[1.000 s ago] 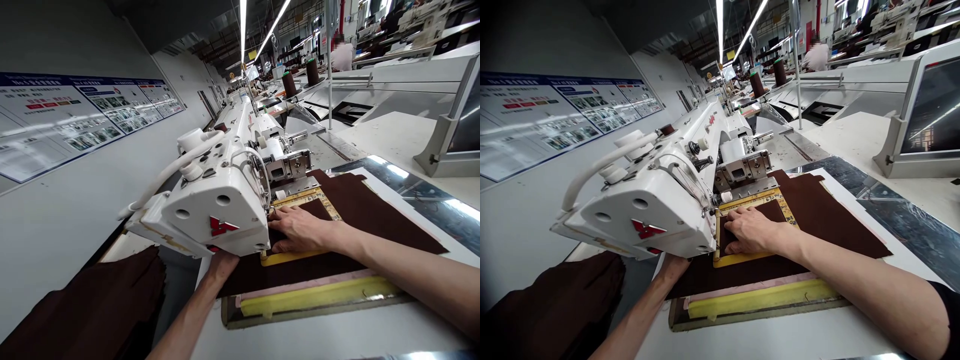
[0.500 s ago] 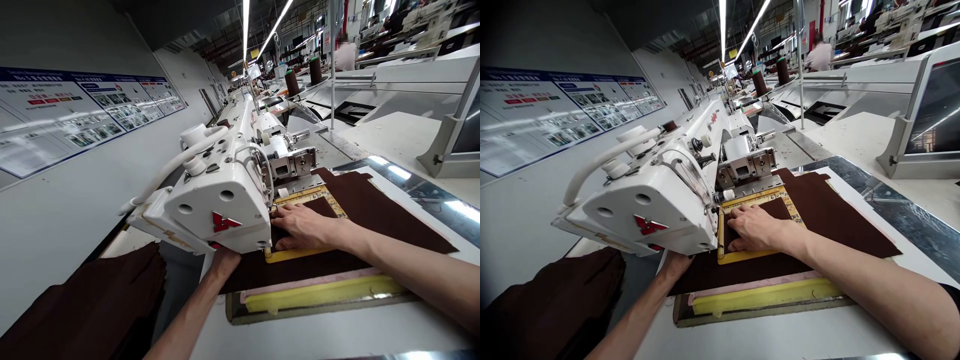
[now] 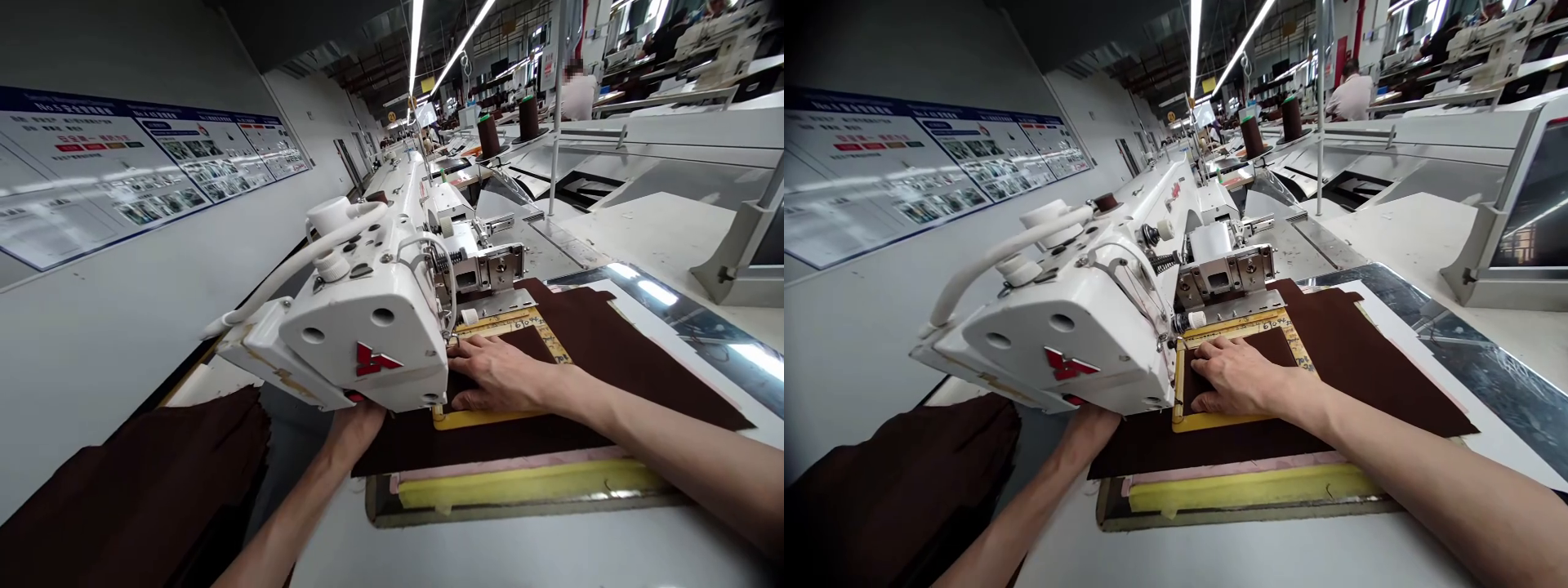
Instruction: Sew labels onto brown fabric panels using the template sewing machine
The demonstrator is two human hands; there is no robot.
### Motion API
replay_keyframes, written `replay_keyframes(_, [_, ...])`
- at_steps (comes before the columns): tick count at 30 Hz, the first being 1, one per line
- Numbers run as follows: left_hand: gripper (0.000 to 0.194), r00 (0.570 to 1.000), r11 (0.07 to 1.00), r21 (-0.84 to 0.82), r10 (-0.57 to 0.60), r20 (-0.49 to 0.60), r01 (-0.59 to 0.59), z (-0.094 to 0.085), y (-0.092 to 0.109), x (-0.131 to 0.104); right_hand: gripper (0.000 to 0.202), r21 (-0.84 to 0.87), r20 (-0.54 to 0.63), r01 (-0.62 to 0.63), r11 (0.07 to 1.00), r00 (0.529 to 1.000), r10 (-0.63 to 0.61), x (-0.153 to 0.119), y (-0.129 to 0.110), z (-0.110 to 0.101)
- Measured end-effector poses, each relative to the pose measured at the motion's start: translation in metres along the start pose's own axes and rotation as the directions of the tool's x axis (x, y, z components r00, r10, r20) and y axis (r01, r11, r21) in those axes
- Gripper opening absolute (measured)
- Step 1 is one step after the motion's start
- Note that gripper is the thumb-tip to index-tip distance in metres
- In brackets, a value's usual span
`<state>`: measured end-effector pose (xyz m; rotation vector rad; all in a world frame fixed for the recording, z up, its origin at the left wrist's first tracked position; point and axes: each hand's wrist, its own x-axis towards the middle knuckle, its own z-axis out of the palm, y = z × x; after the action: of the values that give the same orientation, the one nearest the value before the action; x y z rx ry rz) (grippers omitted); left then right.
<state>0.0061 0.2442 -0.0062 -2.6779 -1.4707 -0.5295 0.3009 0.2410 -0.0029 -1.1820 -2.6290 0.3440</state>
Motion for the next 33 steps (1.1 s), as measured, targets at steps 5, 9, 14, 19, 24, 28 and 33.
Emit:
replay_keyframes(5, [0.029, 0.994, 0.985, -0.137, 0.111, 0.026, -0.106, -0.018, 0.044, -0.036, 0.059, 0.022, -0.007, -0.03, 0.999, 1.0, 0.03, 0.001, -0.003, -0.001])
replay_keyframes(9, [0.036, 0.98, 0.971, -0.154, 0.193, 0.041, -0.185, -0.016, 0.06, -0.036, 0.052, 0.004, -0.005, -0.032, 0.999, 0.999, 0.032, 0.002, -0.006, -0.003])
replay_keyframes(14, [0.035, 0.959, 0.965, -0.177, 0.223, 0.173, -0.192, -0.012, 0.063, -0.021, 0.051, -0.009, -0.011, -0.022, 1.0, 1.0, 0.021, 0.003, -0.006, -0.002])
replay_keyframes(19, [0.029, 0.945, 0.98, -0.148, 0.167, 0.28, -0.13, -0.013, 0.068, -0.012, 0.046, -0.019, -0.041, -0.029, 0.999, 0.999, 0.028, 0.003, -0.008, 0.0])
replay_keyframes(24, [0.035, 0.938, 0.973, -0.129, 0.221, 0.265, -0.193, -0.012, 0.068, -0.011, 0.038, -0.031, -0.084, -0.093, 0.995, 0.992, 0.09, 0.004, -0.014, -0.001])
replay_keyframes(28, [0.038, 0.927, 0.937, -0.212, 0.318, 0.199, -0.277, -0.014, 0.057, -0.016, 0.045, -0.022, -0.086, -0.083, 0.996, 0.993, 0.08, 0.004, -0.015, -0.003])
replay_keyframes(33, [0.031, 0.945, 0.934, -0.155, 0.328, 0.01, -0.322, -0.013, 0.031, -0.02, 0.048, -0.011, -0.079, -0.061, 0.998, 0.995, 0.06, 0.004, -0.012, -0.002])
